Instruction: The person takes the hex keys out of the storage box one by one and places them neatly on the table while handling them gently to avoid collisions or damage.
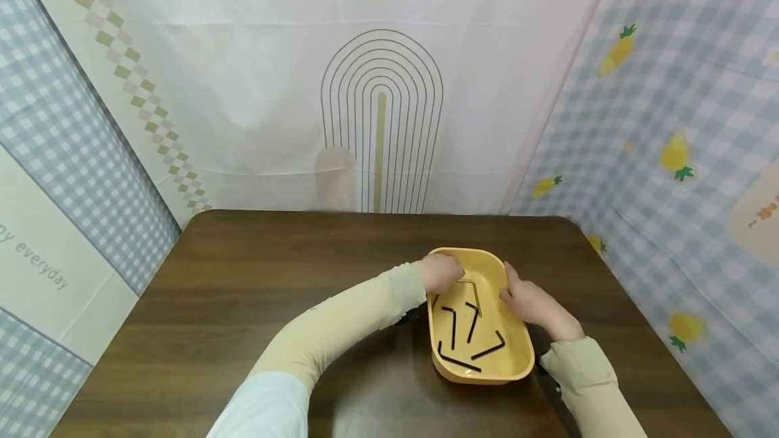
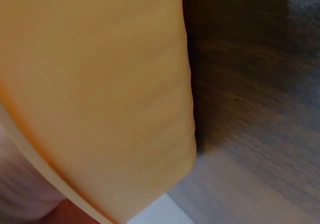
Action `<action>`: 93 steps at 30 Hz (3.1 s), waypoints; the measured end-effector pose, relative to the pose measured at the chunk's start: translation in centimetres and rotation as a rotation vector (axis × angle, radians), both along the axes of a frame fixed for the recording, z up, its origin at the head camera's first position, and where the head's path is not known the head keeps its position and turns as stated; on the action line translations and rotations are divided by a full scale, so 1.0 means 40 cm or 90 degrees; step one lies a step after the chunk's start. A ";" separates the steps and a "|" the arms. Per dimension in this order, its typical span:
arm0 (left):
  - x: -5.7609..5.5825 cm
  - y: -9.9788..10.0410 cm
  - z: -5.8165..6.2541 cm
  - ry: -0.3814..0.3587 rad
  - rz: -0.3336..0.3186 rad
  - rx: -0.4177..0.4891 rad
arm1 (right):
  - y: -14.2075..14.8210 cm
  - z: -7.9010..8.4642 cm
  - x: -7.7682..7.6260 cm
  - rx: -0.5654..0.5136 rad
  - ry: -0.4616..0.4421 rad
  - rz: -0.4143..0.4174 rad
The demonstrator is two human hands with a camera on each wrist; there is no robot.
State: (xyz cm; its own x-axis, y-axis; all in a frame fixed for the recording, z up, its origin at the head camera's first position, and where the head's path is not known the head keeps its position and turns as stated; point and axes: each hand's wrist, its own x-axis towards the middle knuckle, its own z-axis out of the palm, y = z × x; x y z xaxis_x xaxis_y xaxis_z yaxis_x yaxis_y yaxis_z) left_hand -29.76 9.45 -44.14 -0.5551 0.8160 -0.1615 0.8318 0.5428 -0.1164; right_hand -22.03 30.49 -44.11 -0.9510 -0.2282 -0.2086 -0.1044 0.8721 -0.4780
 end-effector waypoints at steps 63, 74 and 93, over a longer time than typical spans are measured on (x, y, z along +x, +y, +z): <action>0.032 0.012 0.171 0.203 -0.096 0.153 | 0.001 -0.011 -0.006 -0.014 -0.002 -0.008; 0.064 0.000 0.265 0.239 -0.116 0.235 | 0.006 -0.015 -0.005 -0.028 -0.004 -0.006; 0.015 -0.250 0.334 0.268 -0.017 0.255 | 0.004 -0.003 0.002 -0.036 -0.014 -0.024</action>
